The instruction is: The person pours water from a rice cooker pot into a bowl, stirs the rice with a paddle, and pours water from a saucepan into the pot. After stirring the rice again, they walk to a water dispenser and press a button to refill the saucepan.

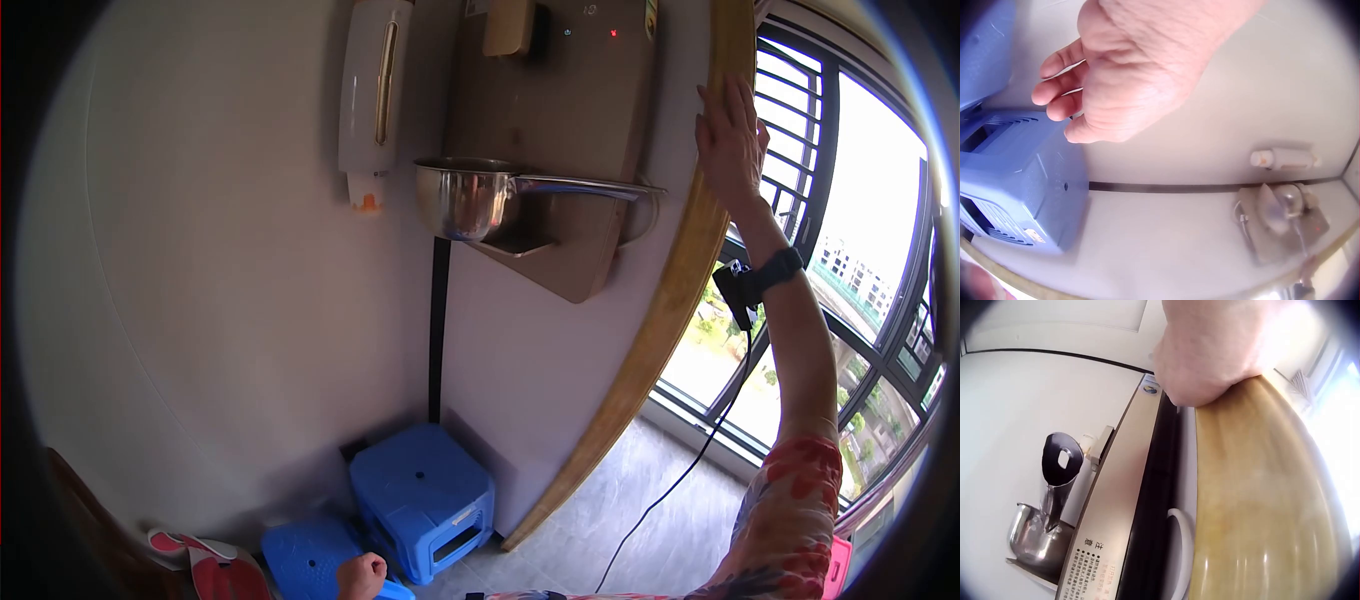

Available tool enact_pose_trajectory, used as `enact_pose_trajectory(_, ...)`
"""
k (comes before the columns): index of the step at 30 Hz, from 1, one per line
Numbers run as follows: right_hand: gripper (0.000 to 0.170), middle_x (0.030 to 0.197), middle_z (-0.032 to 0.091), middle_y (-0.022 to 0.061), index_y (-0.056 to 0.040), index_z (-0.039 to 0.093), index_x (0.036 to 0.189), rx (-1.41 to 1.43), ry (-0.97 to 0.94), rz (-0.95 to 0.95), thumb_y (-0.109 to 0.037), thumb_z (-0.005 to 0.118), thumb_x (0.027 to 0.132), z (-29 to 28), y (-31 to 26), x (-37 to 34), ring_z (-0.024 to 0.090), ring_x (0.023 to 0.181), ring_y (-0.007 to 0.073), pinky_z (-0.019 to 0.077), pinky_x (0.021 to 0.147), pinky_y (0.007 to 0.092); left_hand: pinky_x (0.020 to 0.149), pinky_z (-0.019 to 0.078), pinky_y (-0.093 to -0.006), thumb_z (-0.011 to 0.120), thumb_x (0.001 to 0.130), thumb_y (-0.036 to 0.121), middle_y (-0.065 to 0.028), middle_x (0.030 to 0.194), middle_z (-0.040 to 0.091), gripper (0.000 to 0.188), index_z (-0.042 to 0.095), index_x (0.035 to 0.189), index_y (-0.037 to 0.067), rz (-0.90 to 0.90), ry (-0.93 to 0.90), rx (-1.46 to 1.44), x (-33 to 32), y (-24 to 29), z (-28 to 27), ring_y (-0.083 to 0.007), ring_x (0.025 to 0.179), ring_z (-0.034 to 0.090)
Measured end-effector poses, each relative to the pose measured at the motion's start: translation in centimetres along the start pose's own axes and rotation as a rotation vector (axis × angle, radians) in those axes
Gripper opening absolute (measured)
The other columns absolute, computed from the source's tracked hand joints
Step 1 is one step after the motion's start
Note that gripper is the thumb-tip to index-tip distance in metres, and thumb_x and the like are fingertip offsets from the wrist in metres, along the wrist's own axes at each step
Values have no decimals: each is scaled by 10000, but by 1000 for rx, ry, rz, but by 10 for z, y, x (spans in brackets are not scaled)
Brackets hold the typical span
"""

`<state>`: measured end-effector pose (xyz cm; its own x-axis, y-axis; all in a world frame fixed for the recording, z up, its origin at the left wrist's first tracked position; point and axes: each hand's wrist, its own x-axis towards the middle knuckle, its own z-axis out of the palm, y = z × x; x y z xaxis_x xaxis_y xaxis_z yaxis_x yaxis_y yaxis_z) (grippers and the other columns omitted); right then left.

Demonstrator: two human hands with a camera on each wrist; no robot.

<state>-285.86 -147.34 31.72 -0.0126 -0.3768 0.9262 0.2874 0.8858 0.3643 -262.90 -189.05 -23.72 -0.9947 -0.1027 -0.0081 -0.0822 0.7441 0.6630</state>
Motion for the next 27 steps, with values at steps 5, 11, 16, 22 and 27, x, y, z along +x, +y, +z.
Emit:
enact_pose_trajectory(5,385,1392,357,142,-167,528,1242,35,4,6,-181,549,857,-4,-2,0,268,1342,254,315,977,460,613,469,-449,563,785,200,-160,737,629,112,633,795,113,59,34,-69,-9,13,31,-376,699,597)
enact_pose_trajectory(11,386,1392,360,127,-178,541,1229,86,66,-6,-190,565,843,4,2,-1,272,1339,255,321,980,458,637,477,-448,575,772,218,-156,747,635,128,633,783,104,54,16,-39,-25,23,54,-376,720,600)
enact_pose_trajectory(16,391,1407,343,117,-187,538,1231,91,64,6,-207,562,841,9,4,-2,261,1345,249,321,990,455,588,500,-421,635,724,208,-109,698,659,95,665,705,120,13,22,72,-27,8,74,-316,655,629)
enact_pose_trajectory(22,393,1417,337,92,-210,537,1235,98,92,9,-219,555,842,11,5,-2,260,1347,230,322,994,452,597,503,-417,625,742,234,-101,720,667,105,671,720,141,3,-9,97,-33,17,65,-313,670,634)
enact_pose_trajectory(27,370,1404,360,87,-192,559,1193,184,134,24,-216,542,823,15,5,-2,259,1345,207,264,989,498,603,502,-416,625,747,241,-97,723,668,112,669,729,140,-15,-40,110,-35,15,65,-313,675,634)
